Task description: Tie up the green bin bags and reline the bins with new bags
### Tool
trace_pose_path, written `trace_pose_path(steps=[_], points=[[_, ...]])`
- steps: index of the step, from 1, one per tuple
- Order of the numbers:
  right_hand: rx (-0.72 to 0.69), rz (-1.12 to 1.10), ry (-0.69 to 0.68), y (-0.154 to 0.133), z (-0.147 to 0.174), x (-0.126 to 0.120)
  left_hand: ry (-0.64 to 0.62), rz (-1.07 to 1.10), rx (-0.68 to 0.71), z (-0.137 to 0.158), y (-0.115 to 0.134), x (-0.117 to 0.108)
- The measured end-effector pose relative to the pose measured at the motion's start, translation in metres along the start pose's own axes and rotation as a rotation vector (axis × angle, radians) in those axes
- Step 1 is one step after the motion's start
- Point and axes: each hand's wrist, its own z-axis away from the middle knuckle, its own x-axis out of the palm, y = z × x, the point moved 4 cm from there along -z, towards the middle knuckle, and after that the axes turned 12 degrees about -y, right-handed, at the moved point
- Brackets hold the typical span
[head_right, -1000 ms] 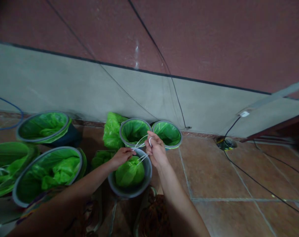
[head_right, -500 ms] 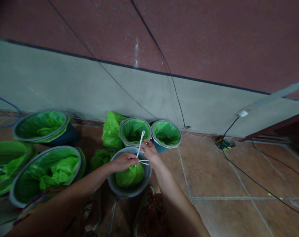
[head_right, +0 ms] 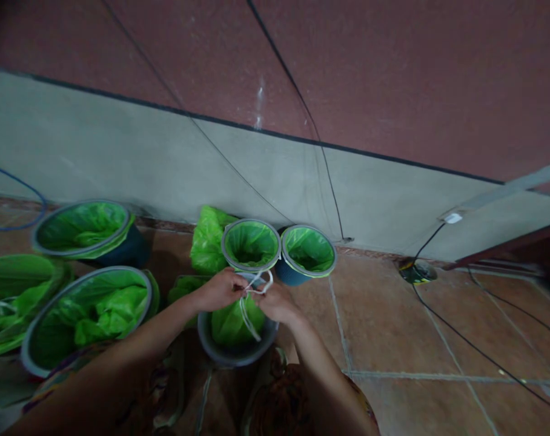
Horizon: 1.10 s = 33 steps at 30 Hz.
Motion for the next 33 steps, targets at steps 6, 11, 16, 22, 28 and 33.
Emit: trace_pose_path(steps=[6, 11, 16, 22, 28, 33], points=[[-0.198, -0.146, 0.057, -0.014, -0.01, -0.002, 0.042, -0.268, 0.155, 0.008, 0.024, -0.008], [-0.158, -0.378, -0.032, -0.015, -0.013, 0.002, 0.13, -0.375, 0.192, 0.011, 0.03, -0.007], [-0.059, -0.439, -0.003, -0.011, -0.007, -0.002, 0.349, -0.391, 0.174, 0.014, 0.024, -0.009], [-0.069, -0.246, 0.184, -0.015, -0.009, -0.011, 0.467, -0.125, 0.126, 0.011, 0.017, -0.012], [0.127, 0.553, 0.276, -0.003, -0.002, -0.022, 0.519, 0.219, -0.114, 0.012, -0.019, 0.0], [0.229, 0.621, 0.207, 0.016, 0.001, -0.025, 0.396, 0.386, -0.275, 0.012, -0.045, 0.0]])
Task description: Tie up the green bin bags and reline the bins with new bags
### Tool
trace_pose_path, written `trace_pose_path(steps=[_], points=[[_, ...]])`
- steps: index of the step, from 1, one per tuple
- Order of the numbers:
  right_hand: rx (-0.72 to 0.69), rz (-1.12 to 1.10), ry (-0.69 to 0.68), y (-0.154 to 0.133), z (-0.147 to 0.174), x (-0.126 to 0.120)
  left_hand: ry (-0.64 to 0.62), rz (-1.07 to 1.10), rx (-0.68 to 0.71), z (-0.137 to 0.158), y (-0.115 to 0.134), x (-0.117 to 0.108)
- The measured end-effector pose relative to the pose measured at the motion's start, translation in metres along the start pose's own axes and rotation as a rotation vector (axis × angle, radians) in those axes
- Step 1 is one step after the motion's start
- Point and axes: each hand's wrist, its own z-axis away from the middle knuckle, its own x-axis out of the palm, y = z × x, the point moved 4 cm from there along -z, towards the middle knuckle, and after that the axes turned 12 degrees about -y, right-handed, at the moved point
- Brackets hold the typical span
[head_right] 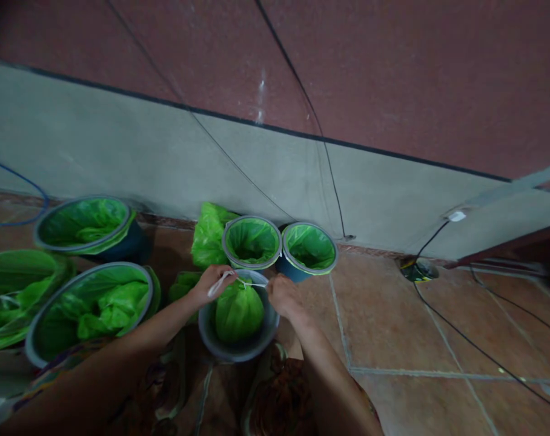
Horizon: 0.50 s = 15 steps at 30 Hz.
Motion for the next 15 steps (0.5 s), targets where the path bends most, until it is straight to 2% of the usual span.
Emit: trace_pose_path(steps=[5, 9, 12, 15], points=[[-0.255, -0.3, -0.072, -0.016, 0.003, -0.008, -0.123, 0.153, -0.06, 0.001, 0.003, 0.017], [-0.414, -0.448, -0.078, -0.036, 0.006, -0.006, -0.287, 0.014, -0.084, 0.006, 0.006, 0.032], [-0.488, -0.436, -0.039, -0.045, 0.004, -0.001, -0.47, -0.118, 0.037, 0.012, 0.014, 0.04], [-0.47, -0.38, -0.032, -0.043, -0.002, 0.004, -0.537, -0.169, 0.2, 0.015, 0.022, 0.042]])
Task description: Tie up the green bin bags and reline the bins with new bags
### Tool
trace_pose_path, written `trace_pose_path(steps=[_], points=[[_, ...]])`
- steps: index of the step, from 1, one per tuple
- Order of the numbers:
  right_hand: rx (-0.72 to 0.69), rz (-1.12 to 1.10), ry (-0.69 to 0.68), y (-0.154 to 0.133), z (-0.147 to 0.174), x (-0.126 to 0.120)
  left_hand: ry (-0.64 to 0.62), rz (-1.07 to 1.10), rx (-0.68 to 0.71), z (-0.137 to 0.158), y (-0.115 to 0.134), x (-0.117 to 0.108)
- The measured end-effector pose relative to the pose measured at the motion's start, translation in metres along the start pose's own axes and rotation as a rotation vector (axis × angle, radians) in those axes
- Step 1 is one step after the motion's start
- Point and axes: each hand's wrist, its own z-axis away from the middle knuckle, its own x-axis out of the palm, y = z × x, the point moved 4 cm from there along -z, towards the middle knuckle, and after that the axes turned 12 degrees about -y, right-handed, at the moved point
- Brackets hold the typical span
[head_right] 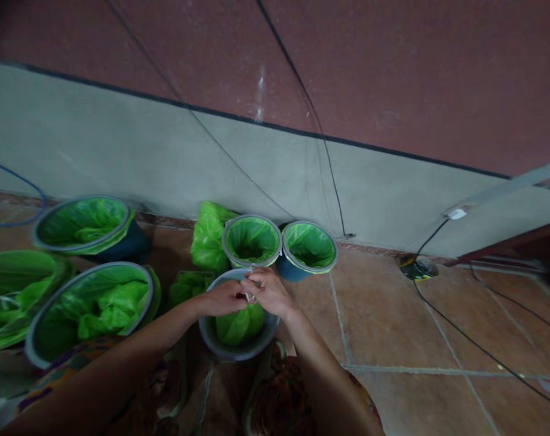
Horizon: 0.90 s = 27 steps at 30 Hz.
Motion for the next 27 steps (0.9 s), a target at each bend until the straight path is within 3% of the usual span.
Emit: trace_pose_path(steps=[6, 10, 14, 17, 19, 21, 23, 25, 27], points=[[0.229, 0.069, -0.074, 0.023, 0.004, -0.003, 0.071, 0.15, -0.135, 0.0, -0.014, -0.002], [0.26, -0.063, -0.314, 0.025, 0.012, 0.008, 0.201, 0.314, -0.199, 0.001, -0.022, -0.009], [0.242, -0.225, -0.409, 0.012, 0.017, 0.01, 0.319, 0.432, -0.265, 0.003, -0.028, -0.016], [0.234, -0.261, -0.524, 0.007, 0.02, 0.01, 0.314, 0.363, -0.222, 0.005, -0.026, -0.019], [0.341, -0.222, -0.563, 0.014, 0.024, 0.011, 0.322, 0.168, -0.205, 0.007, -0.021, -0.022], [0.467, -0.178, -0.478, 0.027, 0.025, 0.007, 0.341, -0.09, -0.181, 0.01, -0.012, -0.025], [0.52, -0.128, -0.253, 0.038, 0.022, 0.0, 0.343, -0.324, -0.105, 0.012, 0.0, -0.024], [0.458, -0.058, -0.008, 0.042, 0.015, -0.008, 0.33, -0.478, 0.015, 0.014, 0.011, -0.02], [0.303, -0.074, 0.096, 0.038, 0.006, -0.007, 0.318, -0.548, 0.127, 0.015, 0.019, -0.015]])
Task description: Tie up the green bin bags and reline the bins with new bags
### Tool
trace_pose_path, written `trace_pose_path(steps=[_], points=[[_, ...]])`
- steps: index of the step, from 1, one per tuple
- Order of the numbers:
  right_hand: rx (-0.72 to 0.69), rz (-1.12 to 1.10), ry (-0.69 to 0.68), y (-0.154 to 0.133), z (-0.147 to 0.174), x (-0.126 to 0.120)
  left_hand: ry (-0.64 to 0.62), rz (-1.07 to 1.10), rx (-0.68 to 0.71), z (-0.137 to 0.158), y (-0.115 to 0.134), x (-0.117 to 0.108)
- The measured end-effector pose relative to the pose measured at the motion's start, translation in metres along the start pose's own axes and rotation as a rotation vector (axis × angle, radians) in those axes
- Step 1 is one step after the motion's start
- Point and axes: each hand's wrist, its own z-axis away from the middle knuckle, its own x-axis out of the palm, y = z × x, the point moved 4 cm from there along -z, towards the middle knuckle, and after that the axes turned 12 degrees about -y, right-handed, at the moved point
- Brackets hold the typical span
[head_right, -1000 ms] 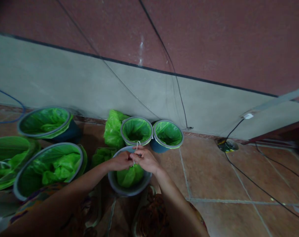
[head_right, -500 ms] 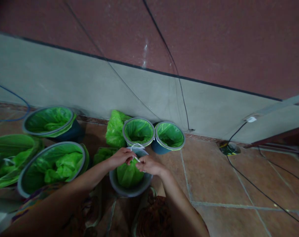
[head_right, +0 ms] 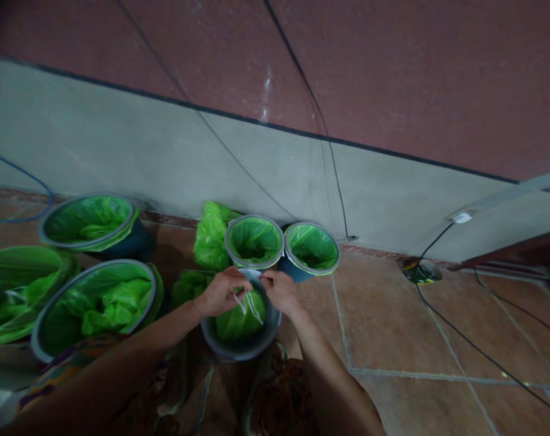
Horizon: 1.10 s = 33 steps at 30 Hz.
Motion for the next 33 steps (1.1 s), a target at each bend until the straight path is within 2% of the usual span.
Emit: trace_pose_path(steps=[2, 4, 7, 10, 12, 16, 20, 24, 26, 28, 31, 33], points=[[-0.161, -0.181, -0.074, -0.008, -0.005, 0.011, 0.05, -0.007, 0.064, 0.002, 0.005, 0.0], [-0.239, -0.395, -0.154, -0.016, -0.007, 0.021, 0.116, 0.015, 0.094, 0.003, 0.006, 0.0], [-0.179, -0.548, -0.167, -0.019, -0.005, 0.028, 0.247, 0.104, 0.089, 0.004, 0.005, 0.0], [-0.11, -0.563, -0.171, -0.02, -0.002, 0.026, 0.391, 0.226, 0.012, 0.005, 0.0, -0.002], [-0.076, -0.544, -0.137, -0.019, 0.0, 0.023, 0.428, 0.292, -0.044, 0.005, -0.004, -0.003], [-0.02, -0.502, -0.066, -0.018, 0.002, 0.02, 0.385, 0.394, -0.1, 0.004, -0.012, -0.003], [-0.045, -0.41, -0.028, -0.021, 0.001, 0.018, 0.334, 0.499, -0.158, 0.003, -0.021, 0.001], [-0.176, -0.121, 0.087, -0.035, 0.003, 0.009, 0.272, 0.516, -0.186, 0.003, -0.023, 0.006], [-0.174, 0.058, 0.117, -0.04, 0.006, 0.006, 0.218, 0.474, -0.191, 0.003, -0.022, 0.008], [-0.091, 0.24, 0.123, -0.039, 0.008, 0.004, 0.175, 0.386, -0.224, 0.004, -0.025, 0.01], [0.15, 0.486, 0.11, -0.021, 0.009, 0.002, 0.093, 0.176, -0.35, 0.007, -0.036, 0.016], [0.262, 0.46, 0.071, -0.004, 0.008, 0.002, 0.023, 0.051, -0.437, 0.01, -0.044, 0.024]])
